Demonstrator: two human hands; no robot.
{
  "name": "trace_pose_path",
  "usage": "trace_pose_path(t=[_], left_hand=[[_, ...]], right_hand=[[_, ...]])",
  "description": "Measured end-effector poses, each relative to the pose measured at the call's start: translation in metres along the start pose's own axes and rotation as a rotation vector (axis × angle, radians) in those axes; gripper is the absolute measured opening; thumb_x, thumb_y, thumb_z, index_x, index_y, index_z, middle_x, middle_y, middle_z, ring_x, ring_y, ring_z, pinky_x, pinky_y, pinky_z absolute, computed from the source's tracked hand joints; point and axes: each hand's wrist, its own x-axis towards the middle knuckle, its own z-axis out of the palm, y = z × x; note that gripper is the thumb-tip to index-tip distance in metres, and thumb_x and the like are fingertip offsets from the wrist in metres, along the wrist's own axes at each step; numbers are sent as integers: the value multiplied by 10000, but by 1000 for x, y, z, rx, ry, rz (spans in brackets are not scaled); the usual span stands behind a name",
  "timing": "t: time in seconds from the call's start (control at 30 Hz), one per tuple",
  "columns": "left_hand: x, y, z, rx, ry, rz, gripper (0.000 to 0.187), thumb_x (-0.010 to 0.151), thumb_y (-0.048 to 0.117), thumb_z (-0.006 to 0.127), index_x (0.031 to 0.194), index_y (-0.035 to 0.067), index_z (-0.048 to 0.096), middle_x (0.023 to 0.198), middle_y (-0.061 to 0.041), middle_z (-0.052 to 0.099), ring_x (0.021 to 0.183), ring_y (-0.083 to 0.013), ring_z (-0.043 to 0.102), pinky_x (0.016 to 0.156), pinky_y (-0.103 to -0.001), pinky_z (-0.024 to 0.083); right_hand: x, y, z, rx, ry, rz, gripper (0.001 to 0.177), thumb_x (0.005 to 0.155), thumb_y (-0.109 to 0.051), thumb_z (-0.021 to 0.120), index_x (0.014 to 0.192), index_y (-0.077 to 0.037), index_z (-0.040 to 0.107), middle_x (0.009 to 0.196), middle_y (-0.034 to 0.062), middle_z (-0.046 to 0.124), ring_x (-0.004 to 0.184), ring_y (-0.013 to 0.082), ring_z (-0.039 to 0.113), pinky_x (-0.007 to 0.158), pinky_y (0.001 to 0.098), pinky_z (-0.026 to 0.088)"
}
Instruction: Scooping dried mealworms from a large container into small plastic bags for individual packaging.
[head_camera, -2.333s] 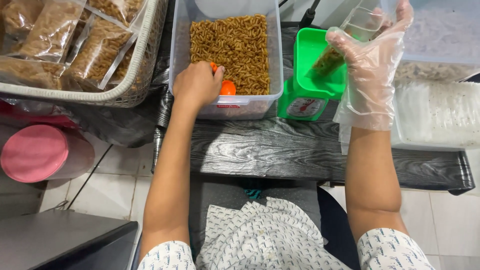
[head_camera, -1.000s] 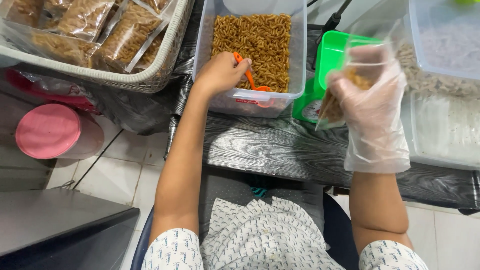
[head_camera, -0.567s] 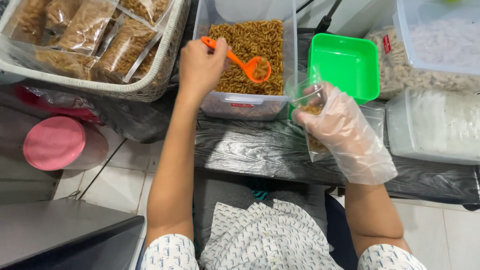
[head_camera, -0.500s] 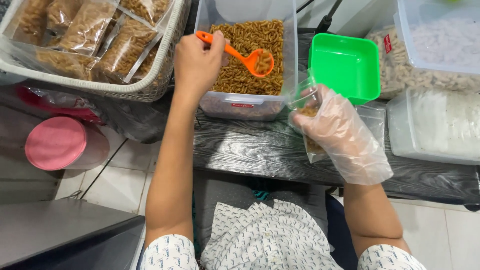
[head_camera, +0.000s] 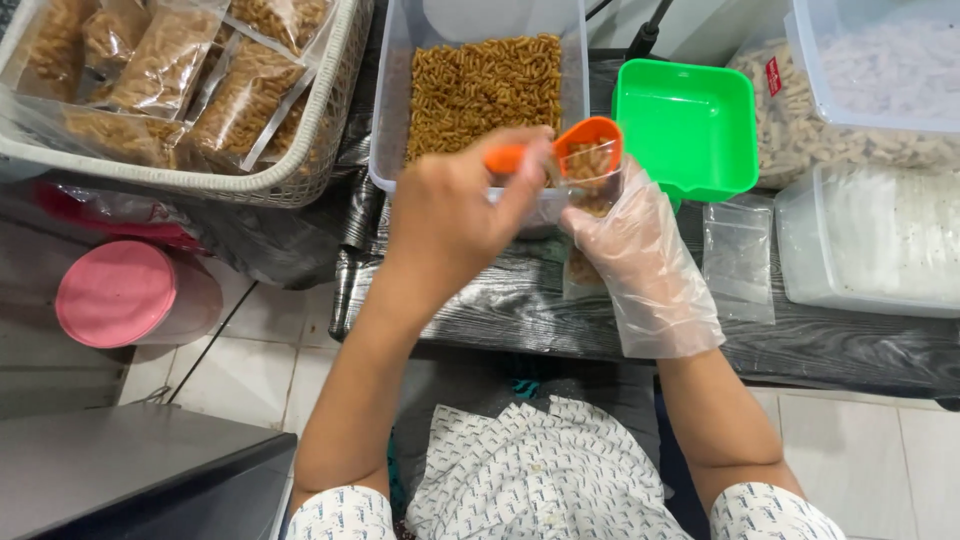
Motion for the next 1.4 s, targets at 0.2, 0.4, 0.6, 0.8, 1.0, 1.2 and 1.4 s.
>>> trace_pose_path(t=[0.2, 0.4, 0.6, 0.8, 1.0, 1.2, 1.4], left_hand=[[-22, 11, 6, 334, 5, 368, 331, 1100, 359, 663, 1381, 183, 668, 609, -11, 569, 481, -167, 518, 471, -382, 380], [-20, 14, 0, 316, 50, 458, 327, 1131, 342, 655, 1417, 185, 643, 784, 13, 731, 594, -196, 583, 552, -391, 447], [-20, 7, -1, 253, 136, 447, 390, 1165, 359, 657, 1496, 185, 545, 623, 87, 579, 526, -67, 475, 972, -452, 720], [-4, -22, -6, 60, 305, 142, 345, 1143, 292, 474, 1336, 63, 645, 1240, -96, 794, 465, -52, 525, 388, -235, 323], [13, -117, 35, 202, 130, -232, 450, 1082, 420, 423, 982, 109, 733, 580, -1, 595, 476, -212, 567, 405, -376, 355], [9, -161, 69, 422, 57, -487, 525, 1077, 478, 447, 729, 127, 623, 664, -136, 673, 593, -405, 641, 466, -548, 417], [16, -151, 63, 505, -213, -633, 551, 1081, 497, 447, 870, 46, 684, 903, -205, 733, 806, -478, 690, 668, -610, 494]], right_hand=[[-5, -7, 9, 395, 181, 82, 440, 676, 33, 675, 1098, -81, 628, 757, 29, 714, 675, 99, 696, 634, 236, 588], [-7, 6, 12, 693, 147, -218, 666, 712, -412, 906, 1162, -91, 534, 947, 18, 646, 838, 102, 646, 800, 248, 559], [-6, 3, 6, 496, 244, -144, 470, 843, -152, 833, 1232, -102, 574, 1036, 47, 719, 871, 115, 688, 764, 254, 569], [-14, -37, -40, 691, 157, -105, 291, 1004, -53, 754, 1121, -69, 489, 799, 93, 672, 540, 212, 722, 426, 247, 639], [46, 19, -88, 42, 557, -436, 393, 1006, -255, 751, 1180, -8, 499, 1017, 117, 573, 873, 217, 587, 722, 354, 551], [82, 61, -77, 266, 509, -344, 389, 926, -24, 884, 1077, -89, 532, 890, 80, 632, 744, 180, 663, 605, 349, 609], [85, 57, -73, 219, 503, -350, 394, 917, -133, 868, 1135, -62, 547, 1029, 120, 680, 919, 215, 705, 776, 354, 635]])
